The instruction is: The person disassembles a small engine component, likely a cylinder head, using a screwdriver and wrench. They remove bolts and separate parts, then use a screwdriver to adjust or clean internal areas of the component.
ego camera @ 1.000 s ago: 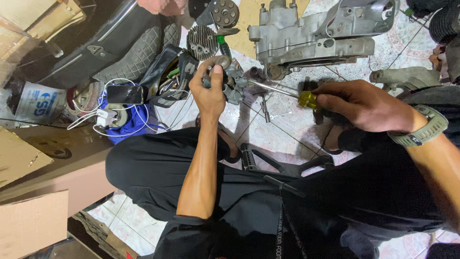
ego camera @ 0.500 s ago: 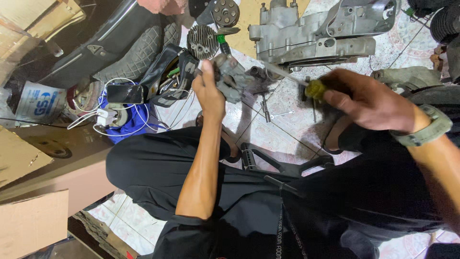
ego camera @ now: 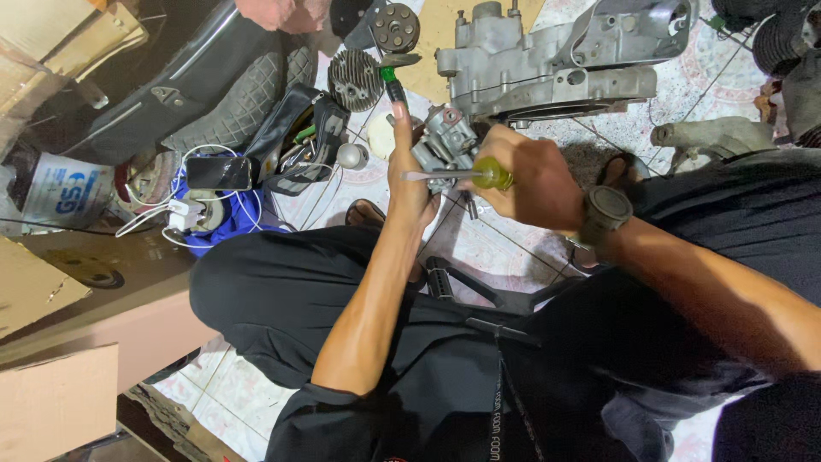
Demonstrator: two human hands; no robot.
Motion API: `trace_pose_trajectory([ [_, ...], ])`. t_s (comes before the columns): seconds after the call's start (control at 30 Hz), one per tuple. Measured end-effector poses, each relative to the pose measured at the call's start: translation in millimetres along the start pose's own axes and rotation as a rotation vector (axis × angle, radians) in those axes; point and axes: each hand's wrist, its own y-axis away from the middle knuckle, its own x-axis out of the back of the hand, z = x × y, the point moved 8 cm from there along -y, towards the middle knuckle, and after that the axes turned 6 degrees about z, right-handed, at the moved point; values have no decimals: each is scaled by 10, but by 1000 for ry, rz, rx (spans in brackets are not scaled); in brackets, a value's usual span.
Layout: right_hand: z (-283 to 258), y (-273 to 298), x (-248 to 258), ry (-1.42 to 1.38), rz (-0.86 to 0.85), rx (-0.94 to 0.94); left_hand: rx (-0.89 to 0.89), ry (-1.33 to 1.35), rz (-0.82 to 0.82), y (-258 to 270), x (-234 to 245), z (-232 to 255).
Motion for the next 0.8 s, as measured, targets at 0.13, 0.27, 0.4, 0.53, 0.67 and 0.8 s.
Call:
trace_pose_trajectory([
  [0.13, 49, -2, 23, 139, 57, 118, -24, 37, -17, -228, 105, -92],
  [0.27, -51, -117, 165, -190, 70, 101, -225, -367, -16, -235, 247, 173],
  [0.4, -6, -187, 344, -26, 101, 105, -314, -695, -53, -177, 308, 252],
  [0.53, -291, -545, 224, 110, -202, -111, -394, -858, -207, -199, 139, 224],
  [0.67, 0, -425, 37, 240, -496, -455, -397, -1006, -227, -192, 115, 222],
  [0.8, 46, -456, -28, 260, -470, -354, -378, -987, -242, -134, 74, 325],
])
